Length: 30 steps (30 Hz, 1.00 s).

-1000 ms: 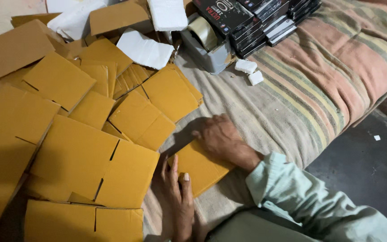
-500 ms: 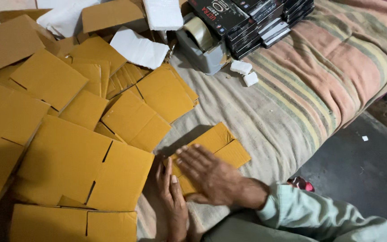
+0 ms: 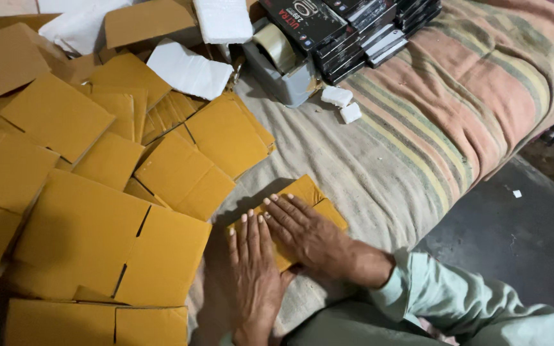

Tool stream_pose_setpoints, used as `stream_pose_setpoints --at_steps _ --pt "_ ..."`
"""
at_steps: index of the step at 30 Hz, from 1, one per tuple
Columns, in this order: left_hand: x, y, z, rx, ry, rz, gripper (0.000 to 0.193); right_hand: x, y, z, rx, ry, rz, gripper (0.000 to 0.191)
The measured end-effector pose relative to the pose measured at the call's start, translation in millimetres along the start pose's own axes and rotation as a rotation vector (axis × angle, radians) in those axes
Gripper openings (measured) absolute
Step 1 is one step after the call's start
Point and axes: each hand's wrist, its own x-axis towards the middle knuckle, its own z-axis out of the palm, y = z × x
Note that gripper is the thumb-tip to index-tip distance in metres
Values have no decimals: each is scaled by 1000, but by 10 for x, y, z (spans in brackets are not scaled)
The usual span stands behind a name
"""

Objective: The person folds flat yellow cardboard mailer boxes on a bed, pressing the sides and flaps to shape each box and stacking the folded boxes with the pile. They work through the flat boxes one at a time, occasionally opening a folded box to check its shape.

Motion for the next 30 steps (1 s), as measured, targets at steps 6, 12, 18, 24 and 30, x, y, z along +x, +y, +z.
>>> stream_pose_setpoints --at_steps 6,12,18,24,30 --pt "-180 -190 -57 -93 35 -63 114 -339 524 -132 -37 136 165 107" --pt "-36 59 58 -74 10 -3 109 -149 169 -39 -22 207 71 102" --pt "-88 17 134 -120 48 39 100 -249 251 -24 -319 169 18 71" --pt "-233 -84 132 -44 33 -62 98 -408 407 -71 -201 111 191 68" --pt "-77 117 177 114 22 68 86 -94 -23 13 -83 99 32 87"
